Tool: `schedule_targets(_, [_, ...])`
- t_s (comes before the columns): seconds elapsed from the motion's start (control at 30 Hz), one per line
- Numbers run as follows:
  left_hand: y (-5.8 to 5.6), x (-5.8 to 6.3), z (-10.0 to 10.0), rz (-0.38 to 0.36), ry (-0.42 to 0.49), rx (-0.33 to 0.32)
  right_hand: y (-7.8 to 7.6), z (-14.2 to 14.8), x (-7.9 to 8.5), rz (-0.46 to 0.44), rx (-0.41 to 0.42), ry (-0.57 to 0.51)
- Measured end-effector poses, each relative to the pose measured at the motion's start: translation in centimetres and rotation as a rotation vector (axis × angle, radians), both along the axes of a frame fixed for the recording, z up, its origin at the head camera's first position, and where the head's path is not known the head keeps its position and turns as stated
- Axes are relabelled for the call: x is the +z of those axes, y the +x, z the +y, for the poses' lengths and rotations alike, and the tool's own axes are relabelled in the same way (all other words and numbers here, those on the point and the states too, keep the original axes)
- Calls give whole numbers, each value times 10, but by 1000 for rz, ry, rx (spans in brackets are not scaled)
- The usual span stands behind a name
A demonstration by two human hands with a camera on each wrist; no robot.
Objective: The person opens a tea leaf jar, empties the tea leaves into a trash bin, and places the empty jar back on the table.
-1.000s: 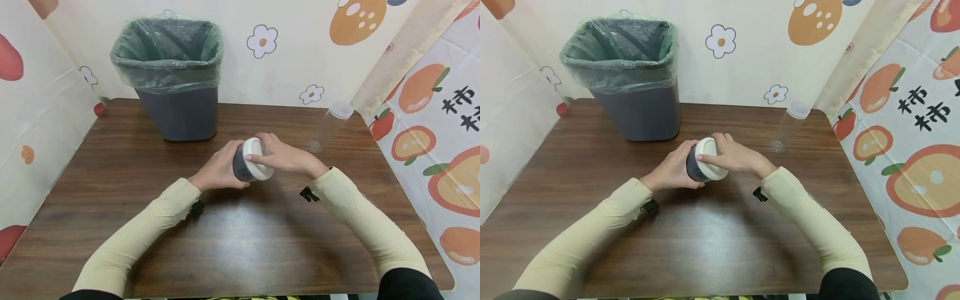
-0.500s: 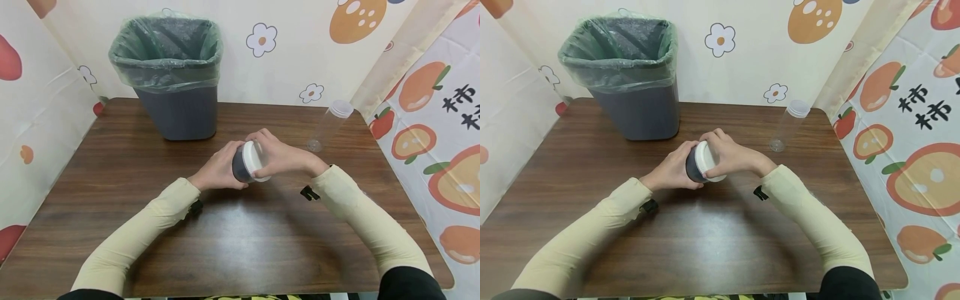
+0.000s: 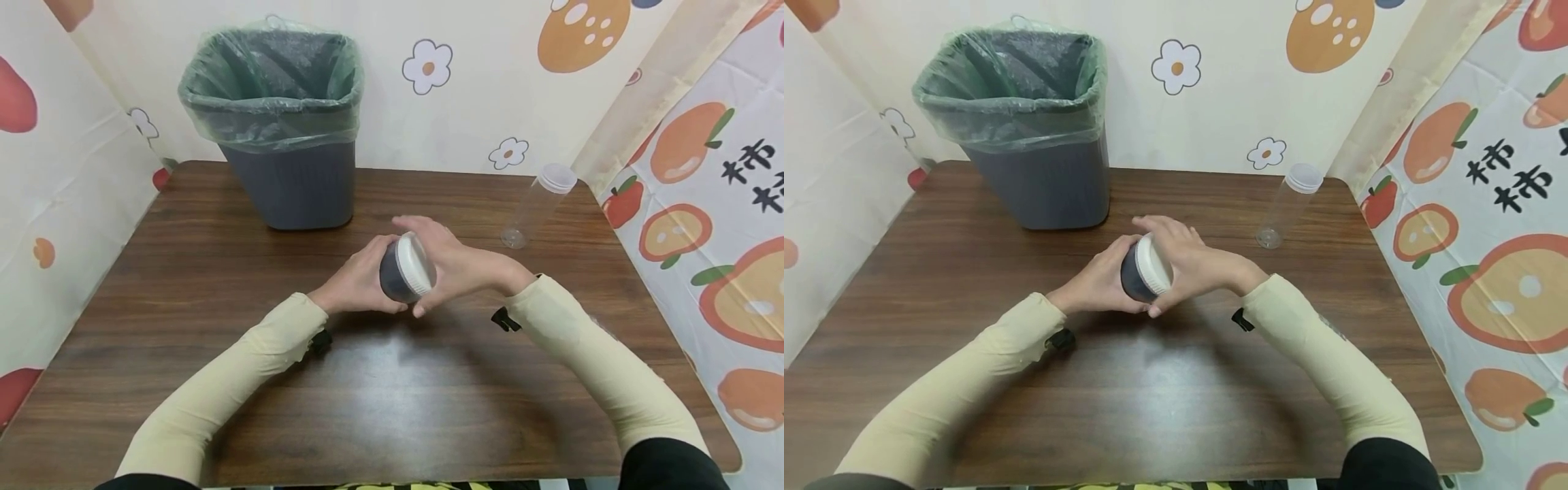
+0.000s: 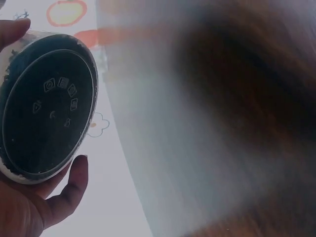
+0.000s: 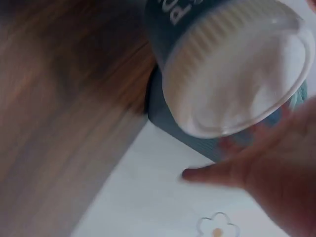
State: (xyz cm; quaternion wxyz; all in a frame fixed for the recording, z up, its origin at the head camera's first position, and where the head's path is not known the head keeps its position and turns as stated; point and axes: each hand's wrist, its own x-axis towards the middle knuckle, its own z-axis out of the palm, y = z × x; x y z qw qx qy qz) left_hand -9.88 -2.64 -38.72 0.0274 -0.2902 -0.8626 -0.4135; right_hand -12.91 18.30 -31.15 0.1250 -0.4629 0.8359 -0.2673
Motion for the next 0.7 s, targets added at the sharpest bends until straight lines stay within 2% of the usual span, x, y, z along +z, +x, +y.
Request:
schedule_targets(0.1, [0,1,2,6,1,1,1,3,4,-167,-219,35])
schedule_targets(0.17, [-1,2,3,25,-10,7,2,4,8,-234,-353,102])
schedule_targets(0.23, [-1,4,3,37,-20,15,4,4,12,-260,-410,201])
schedule_targets(0.33, [-2,6,3,39,-32,22,7,1,14,-285,-433,282])
schedule_targets(0.57, [-2,7,3,6,-13,0,6,0,14,-321,-371,196])
schedule_targets(0.7, [-1,7,1,-12,-9,-6,4,2,11,-273,-302,175])
